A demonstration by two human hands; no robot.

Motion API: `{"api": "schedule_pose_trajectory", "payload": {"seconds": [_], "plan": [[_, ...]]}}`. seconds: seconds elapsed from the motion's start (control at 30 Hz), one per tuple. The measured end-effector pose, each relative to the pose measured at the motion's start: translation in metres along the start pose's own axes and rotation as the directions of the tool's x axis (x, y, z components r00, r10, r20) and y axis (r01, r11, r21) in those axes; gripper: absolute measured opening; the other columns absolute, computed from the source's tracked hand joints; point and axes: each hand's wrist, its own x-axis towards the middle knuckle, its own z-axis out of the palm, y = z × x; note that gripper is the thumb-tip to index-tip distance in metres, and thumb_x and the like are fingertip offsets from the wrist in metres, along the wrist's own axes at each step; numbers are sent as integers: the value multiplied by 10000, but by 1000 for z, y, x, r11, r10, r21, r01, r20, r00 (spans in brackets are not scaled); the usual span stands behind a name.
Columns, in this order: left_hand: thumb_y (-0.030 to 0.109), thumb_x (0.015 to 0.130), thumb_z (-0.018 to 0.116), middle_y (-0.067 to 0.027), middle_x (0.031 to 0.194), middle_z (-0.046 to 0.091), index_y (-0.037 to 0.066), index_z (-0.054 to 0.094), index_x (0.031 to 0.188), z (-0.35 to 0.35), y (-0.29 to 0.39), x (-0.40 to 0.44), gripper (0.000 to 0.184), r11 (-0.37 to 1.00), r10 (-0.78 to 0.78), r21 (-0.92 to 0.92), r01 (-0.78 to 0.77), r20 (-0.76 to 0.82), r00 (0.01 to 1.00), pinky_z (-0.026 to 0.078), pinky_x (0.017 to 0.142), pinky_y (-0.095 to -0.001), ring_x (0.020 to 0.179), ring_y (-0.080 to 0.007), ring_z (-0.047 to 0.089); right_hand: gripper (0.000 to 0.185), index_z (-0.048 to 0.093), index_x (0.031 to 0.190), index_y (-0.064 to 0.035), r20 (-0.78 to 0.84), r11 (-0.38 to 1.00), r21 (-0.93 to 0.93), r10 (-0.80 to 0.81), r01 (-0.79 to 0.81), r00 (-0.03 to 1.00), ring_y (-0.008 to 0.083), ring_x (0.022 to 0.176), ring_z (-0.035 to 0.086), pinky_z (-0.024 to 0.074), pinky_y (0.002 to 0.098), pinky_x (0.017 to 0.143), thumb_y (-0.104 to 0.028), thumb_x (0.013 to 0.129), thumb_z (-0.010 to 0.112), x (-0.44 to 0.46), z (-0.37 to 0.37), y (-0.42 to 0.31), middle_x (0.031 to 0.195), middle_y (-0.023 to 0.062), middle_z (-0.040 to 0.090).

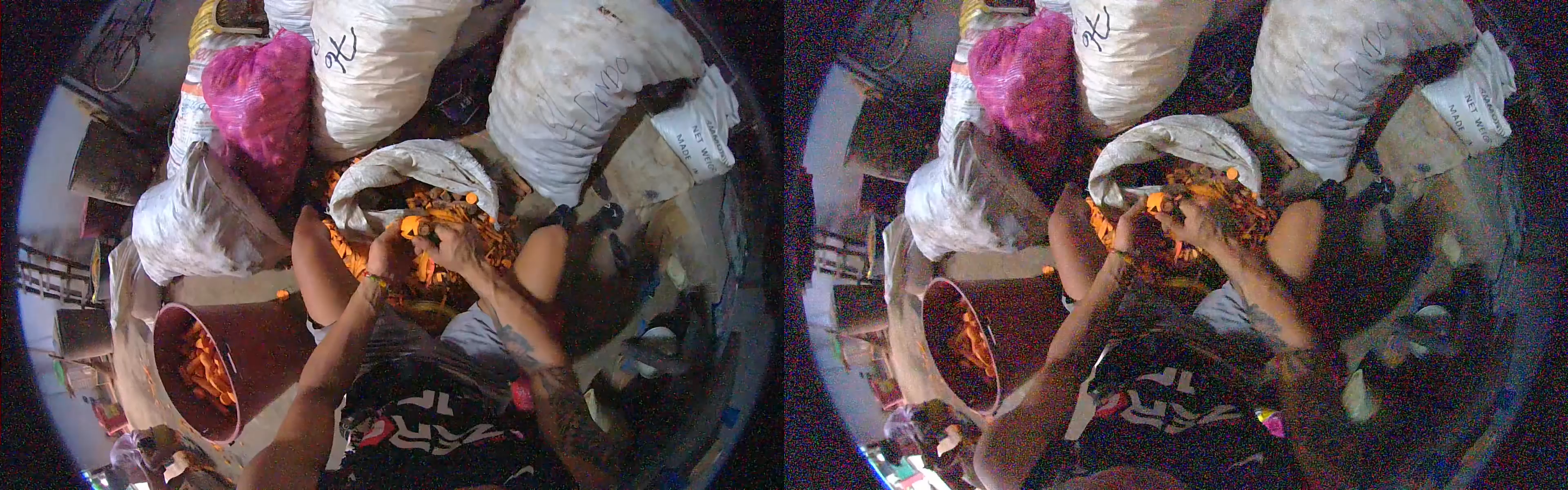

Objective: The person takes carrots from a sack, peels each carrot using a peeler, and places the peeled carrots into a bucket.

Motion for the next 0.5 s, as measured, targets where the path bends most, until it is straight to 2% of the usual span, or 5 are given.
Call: {"api": "schedule_pose_trajectory", "payload": {"seconds": [0.13,0.2,0.3,0.43,0.5], "plan": [[305,900,495,-84,1034,606,36,511,1182,-5,5,-9,390,1000,25,7,-26,132,991,496,733,-313,887,-212,600,442,621,724,-14,-197,981,189,73,-35,978,327,605,615,465,403,542,-447,799,672,7,-9,-14,652,155,611],[279,867,528,-93,1070,598,29,499,1203,-19,11,-14,419,998,-13,62,6,115,993,501,737,-323,925,-225,604,445,620,729,-9,-266,999,-35,5,-15,964,335,591,610,459,407,525,-445,810,659,6,-5,7,647,164,608],[226,840,563,-88,1027,618,14,491,1202,-5,17,-25,425,933,-6,359,-29,95,995,500,808,-345,910,-215,610,450,621,772,-10,-223,995,-98,3,-26,975,349,623,617,463,417,542,-457,818,643,5,1,20,660,176,609],[261,850,559,-80,999,611,31,492,1213,36,21,-40,435,953,7,301,-14,24,1000,518,758,-320,877,-205,615,423,638,982,-17,-9,989,3,148,-148,989,360,900,612,475,415,802,-413,835,649,5,-7,6,921,174,652],[289,895,518,-76,1008,617,26,490,1222,7,15,-27,421,966,-48,254,50,-14,999,517,746,-293,869,-190,618,458,629,1011,-18,29,986,6,169,-169,985,357,909,614,474,417,808,-435,824,655,4,-7,4,937,177,650]]}}
